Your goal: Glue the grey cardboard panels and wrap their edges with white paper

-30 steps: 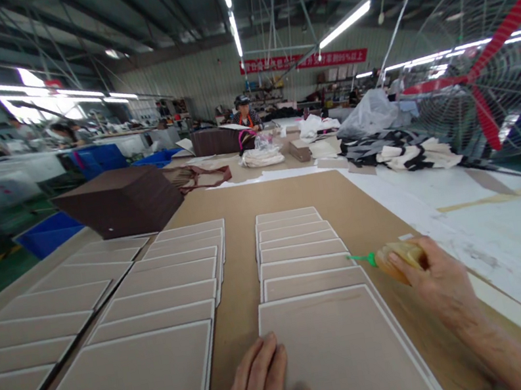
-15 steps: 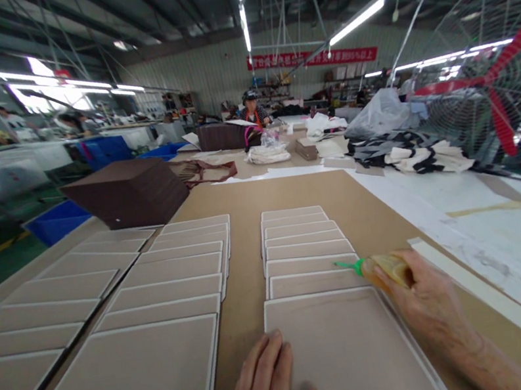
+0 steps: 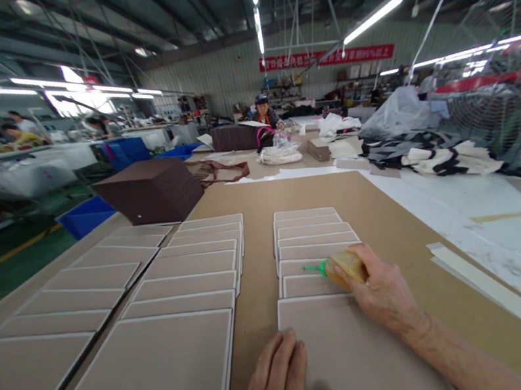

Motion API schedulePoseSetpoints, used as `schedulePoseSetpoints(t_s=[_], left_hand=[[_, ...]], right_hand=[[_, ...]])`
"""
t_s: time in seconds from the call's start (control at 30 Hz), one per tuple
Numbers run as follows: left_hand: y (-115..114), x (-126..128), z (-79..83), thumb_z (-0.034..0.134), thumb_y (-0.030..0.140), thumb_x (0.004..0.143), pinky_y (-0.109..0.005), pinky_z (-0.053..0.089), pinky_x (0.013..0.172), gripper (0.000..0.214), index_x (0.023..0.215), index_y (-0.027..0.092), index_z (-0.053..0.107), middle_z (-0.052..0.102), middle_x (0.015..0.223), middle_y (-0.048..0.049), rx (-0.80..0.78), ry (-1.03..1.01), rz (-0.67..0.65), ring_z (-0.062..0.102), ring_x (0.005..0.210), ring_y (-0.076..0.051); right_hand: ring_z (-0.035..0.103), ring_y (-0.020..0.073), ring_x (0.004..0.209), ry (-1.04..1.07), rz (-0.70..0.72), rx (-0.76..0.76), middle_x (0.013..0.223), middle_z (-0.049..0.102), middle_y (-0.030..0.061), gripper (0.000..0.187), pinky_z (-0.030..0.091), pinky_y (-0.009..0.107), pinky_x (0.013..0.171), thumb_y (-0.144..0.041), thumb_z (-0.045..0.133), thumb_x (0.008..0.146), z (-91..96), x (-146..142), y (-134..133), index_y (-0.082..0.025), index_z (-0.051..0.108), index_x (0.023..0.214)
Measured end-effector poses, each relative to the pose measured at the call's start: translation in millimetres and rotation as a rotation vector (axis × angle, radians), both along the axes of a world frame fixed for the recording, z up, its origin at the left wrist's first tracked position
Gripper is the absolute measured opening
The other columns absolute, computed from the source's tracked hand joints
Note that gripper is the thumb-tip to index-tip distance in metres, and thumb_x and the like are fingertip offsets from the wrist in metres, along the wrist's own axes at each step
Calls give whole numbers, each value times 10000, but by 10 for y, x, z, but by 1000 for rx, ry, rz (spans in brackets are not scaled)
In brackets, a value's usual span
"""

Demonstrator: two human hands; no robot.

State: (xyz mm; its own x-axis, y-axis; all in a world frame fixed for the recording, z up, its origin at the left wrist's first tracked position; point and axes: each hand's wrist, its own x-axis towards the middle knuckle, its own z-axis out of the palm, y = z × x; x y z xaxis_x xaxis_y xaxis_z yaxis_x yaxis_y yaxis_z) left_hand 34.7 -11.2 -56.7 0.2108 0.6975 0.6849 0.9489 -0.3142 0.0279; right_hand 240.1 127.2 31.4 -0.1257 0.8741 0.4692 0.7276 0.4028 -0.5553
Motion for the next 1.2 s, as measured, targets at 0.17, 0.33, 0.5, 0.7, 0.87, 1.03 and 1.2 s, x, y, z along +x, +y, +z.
schedulePoseSetpoints(t_s=[0.17, 0.33, 0.5, 0.7, 0.87, 1.03, 1.2], left_hand=[[-4, 1, -14, 592, 559, 841, -357, 595, 882, 547, 1207, 154, 622, 622, 1315, -88, -7, -20, 5, 612, 1154, -286], [-3, -15, 15, 612, 551, 825, -352, 604, 873, 550, 1197, 145, 627, 633, 1296, -96, 4, 12, -7, 621, 1140, -286], [9, -38, 23, 605, 560, 827, -342, 609, 860, 546, 1190, 153, 632, 644, 1281, -94, 16, 44, -9, 630, 1126, -279], [18, -7, -51, 560, 532, 866, -359, 591, 888, 509, 1201, 154, 620, 625, 1306, -84, 19, -16, -7, 601, 1162, -278], [12, 28, -95, 489, 492, 910, -392, 567, 920, 461, 1196, 155, 620, 613, 1320, -76, 10, -103, 1, 568, 1198, -288], [18, -16, -65, 567, 500, 866, -366, 577, 908, 497, 1215, 149, 613, 612, 1318, -85, 0, -44, -31, 578, 1185, -283], [10, -14, -52, 551, 513, 877, -372, 576, 919, 491, 1211, 160, 618, 613, 1323, -78, -5, -47, 5, 580, 1190, -282]], right_hand=[[591, 174, 620, 10, 104, 8, 732, 644, 1, 344, 449, 284, 595, -548, 537, 881, 34, -227, 24, -226, 599, 987], [576, 179, 632, 40, 124, -11, 723, 635, 7, 311, 434, 284, 597, -526, 542, 879, 72, -388, 40, -227, 587, 951], [552, 189, 628, 183, 44, -64, 687, 606, 0, 337, 436, 314, 605, -541, 584, 823, 102, -351, 111, -219, 587, 922], [521, 186, 610, 553, -131, -192, 738, 579, -3, 389, 420, 293, 468, -579, 691, 724, 170, 230, 297, -251, 586, 906], [519, 188, 600, 570, -279, -183, 725, 573, 5, 374, 423, 287, 429, -569, 724, 696, 137, 701, 277, -258, 594, 859], [519, 192, 573, 470, -272, -180, 683, 579, 5, 394, 435, 316, 445, -601, 702, 696, 70, 722, 170, -252, 606, 853], [566, 213, 624, 236, -158, -132, 693, 617, 4, 379, 441, 350, 560, -605, 627, 761, 60, 454, 140, -243, 612, 873]])
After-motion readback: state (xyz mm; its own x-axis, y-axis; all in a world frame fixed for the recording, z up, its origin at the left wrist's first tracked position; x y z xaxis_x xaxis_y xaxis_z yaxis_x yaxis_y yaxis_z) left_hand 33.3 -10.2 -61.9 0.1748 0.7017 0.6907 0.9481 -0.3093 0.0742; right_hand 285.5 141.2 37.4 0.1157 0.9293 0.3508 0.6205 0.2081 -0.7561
